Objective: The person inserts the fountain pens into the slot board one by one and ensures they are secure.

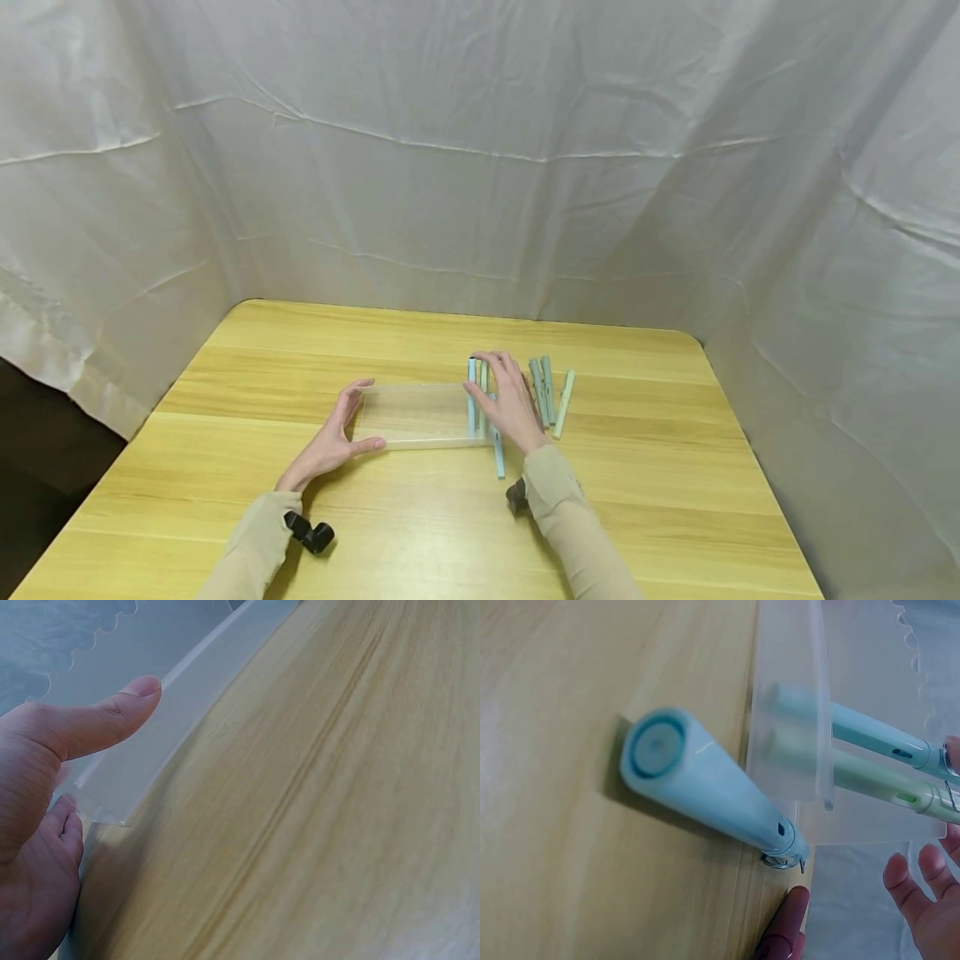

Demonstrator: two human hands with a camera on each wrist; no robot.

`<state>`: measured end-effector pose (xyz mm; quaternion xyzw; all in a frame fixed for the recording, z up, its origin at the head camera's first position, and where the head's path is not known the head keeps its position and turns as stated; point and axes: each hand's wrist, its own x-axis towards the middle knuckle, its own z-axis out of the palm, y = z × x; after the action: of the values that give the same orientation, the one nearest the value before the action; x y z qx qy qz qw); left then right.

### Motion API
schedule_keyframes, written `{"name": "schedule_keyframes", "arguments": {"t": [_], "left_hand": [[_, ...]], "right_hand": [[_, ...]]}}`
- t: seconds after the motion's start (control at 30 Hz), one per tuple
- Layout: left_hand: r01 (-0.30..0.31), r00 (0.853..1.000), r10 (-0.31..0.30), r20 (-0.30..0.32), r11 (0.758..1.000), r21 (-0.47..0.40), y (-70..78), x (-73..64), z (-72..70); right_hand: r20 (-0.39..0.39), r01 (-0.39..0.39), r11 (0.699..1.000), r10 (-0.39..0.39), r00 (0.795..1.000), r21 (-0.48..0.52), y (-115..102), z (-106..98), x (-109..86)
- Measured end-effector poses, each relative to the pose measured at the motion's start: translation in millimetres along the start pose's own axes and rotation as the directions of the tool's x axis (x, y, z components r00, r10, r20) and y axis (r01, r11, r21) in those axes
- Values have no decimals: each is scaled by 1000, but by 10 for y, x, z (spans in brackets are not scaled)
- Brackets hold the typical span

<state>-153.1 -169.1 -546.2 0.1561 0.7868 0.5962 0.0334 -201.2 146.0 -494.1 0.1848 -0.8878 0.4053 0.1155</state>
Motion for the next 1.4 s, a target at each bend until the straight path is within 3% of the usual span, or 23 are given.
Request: {"name": "schedule_keyframes", "arguments": {"t": [0.93,1.4], "left_hand": [[-10,1000,10,-4,1000,11,-23,2,3],[0,1000,0,-1,1000,2,-15,3,-2]], "right_hand": [[25,-21,999,20,999,46,-8,13,11],[-12,30,996,-29,1000,86,-7,-4,-39]]}}
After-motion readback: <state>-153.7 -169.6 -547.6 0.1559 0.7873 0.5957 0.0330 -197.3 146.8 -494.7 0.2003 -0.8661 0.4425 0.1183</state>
